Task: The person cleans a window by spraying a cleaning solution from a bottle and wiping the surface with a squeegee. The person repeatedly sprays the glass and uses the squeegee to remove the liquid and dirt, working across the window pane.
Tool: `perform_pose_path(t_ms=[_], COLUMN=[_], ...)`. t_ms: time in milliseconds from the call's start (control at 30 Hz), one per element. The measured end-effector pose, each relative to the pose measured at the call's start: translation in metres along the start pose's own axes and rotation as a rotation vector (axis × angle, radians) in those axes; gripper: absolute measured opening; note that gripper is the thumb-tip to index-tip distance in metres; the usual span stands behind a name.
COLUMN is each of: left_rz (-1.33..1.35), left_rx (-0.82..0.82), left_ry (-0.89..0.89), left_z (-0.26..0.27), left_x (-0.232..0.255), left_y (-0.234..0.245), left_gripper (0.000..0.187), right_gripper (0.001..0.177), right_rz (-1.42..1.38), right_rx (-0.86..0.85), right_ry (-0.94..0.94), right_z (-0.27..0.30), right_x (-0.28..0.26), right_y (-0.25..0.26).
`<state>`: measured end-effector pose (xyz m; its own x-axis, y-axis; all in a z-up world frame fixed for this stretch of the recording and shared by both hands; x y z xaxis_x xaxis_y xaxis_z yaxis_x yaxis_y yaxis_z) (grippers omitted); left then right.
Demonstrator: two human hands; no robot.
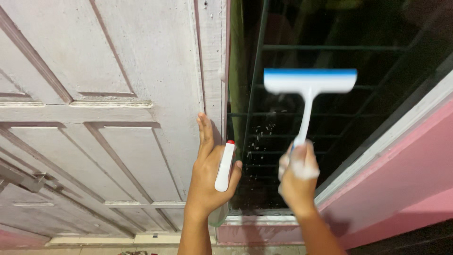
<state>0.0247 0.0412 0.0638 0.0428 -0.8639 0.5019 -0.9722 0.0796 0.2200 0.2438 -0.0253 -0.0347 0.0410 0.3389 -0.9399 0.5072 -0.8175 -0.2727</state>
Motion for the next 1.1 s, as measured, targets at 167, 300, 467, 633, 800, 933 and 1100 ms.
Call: perform_pose_path(t_ms=[167, 300, 467, 633, 800, 933, 1100], left_rz=[-0.004, 0.004, 0.028, -0.004, -0.001, 0.005, -0.012], left_rx=[0.0, 0.001, -0.005, 0.012, 0.006, 0.005, 0.007], left_ry=[-0.008, -0.045, -0.013, -0.053, -0.022, -0.026, -0.041], left_z=[0.0, 0.0, 0.002, -0.001, -0.001, 0.0, 0.001], left_x=[0.0, -0.002, -0.005, 0.0, 0.0, -0.003, -0.004], left_y=[0.0, 0.0, 0.001, 0.0, 0.0, 0.0, -0.001], left_gripper=[0.012, 0.013, 0.013, 0.012, 0.011, 0.01, 0.011], right_gripper=[0.03, 0.027, 0.024, 0.035, 0.036, 0.038, 0.033], right_rz=[0.041, 0.291, 0.493, 0.29, -0.021, 0.115, 0.457], right_rx=[-0.123, -0.113, -0.066, -0.015, -0.029, -0.037, -0.039], right_ry=[0.201, 0.267, -0.021, 0.087, -0.038, 0.132, 0.078], right_z=[-0.001, 0.027, 0.077, 0.047, 0.001, 0.013, 0.078], right_x=[-0.027, 0.044, 0.124, 0.07, 0.032, 0.077, 0.175], right_y=[-0.046, -0.032, 0.02, 0.026, 0.01, 0.015, 0.049])
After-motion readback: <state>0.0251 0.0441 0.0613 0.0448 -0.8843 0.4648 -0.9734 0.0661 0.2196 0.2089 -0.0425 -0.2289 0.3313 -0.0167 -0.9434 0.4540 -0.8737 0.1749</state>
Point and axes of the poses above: each hand's wrist, its own z-axis away from the middle knuckle, its own y-axis out of the back of the hand, x = y × z, the point moved 8 cm from there along -z, towards the middle knuckle, and after that the axes turned 9 degrees about x, right-handed, at the moved point
